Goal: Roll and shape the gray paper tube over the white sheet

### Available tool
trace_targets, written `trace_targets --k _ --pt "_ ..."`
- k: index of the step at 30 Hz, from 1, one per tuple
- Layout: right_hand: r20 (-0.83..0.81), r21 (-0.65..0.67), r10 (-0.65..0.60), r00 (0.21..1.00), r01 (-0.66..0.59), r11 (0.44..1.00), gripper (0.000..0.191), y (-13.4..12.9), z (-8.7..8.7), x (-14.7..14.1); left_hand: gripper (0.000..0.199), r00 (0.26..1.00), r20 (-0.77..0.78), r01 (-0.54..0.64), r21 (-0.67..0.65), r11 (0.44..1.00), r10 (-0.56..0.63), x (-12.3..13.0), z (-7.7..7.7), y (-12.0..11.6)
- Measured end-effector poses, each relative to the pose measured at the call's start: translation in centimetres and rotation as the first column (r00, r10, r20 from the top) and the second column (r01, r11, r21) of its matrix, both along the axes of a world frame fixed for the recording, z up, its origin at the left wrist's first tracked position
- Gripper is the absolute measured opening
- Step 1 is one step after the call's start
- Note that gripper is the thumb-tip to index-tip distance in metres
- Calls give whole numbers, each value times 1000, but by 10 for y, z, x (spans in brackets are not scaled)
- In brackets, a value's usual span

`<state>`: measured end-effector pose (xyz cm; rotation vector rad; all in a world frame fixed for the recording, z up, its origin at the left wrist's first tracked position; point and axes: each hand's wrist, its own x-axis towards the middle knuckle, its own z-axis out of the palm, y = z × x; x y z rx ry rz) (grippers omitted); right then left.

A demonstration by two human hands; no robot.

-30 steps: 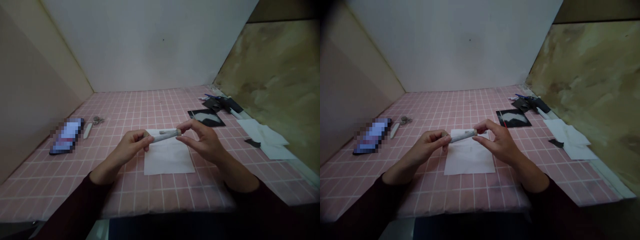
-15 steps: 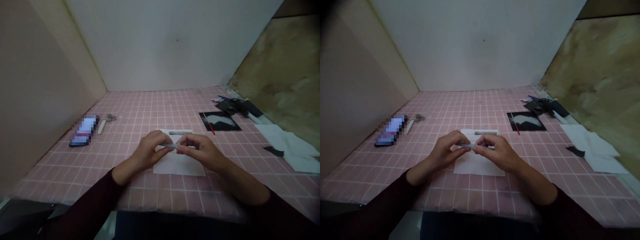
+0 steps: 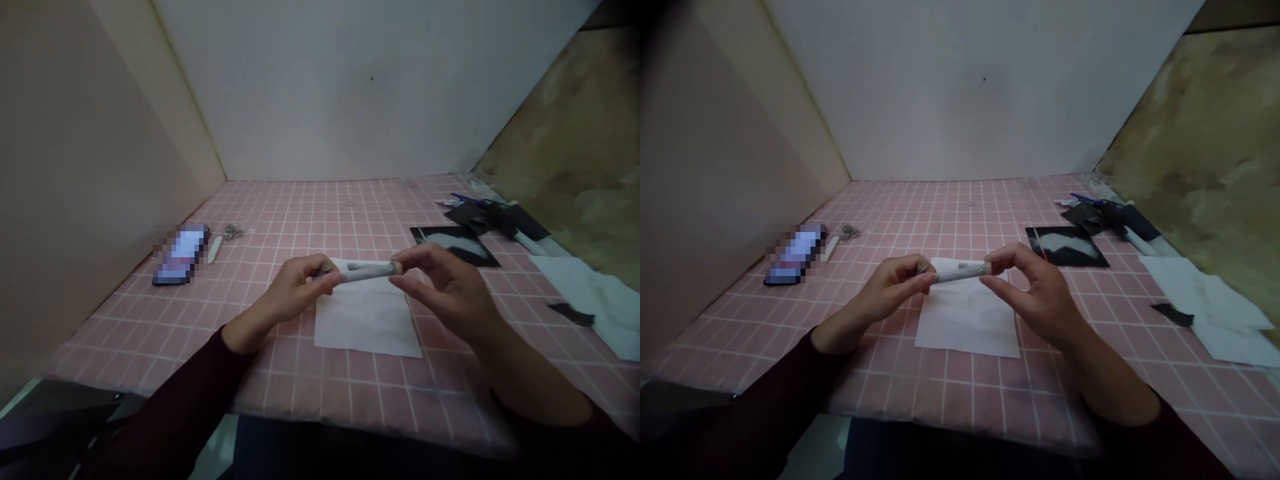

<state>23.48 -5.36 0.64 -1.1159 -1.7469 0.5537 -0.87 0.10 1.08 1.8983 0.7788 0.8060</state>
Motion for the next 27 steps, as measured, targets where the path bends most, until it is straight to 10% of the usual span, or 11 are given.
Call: trace_targets --k 14,21,27 --pt "147 2 106 983 -108 994 13 -3 3 -4 39 988 -47 130 -245 961 -146 3 -2 5" --pt "-47 -198 26 999 -35 980 19 2 3 1 16 1000 -8 -6 71 997 7 1 -5 3" --pt "-285 -364 37 958 -144 920 25 5 6 -3 9 998 18 -64 447 892 62 2 -1 -3"
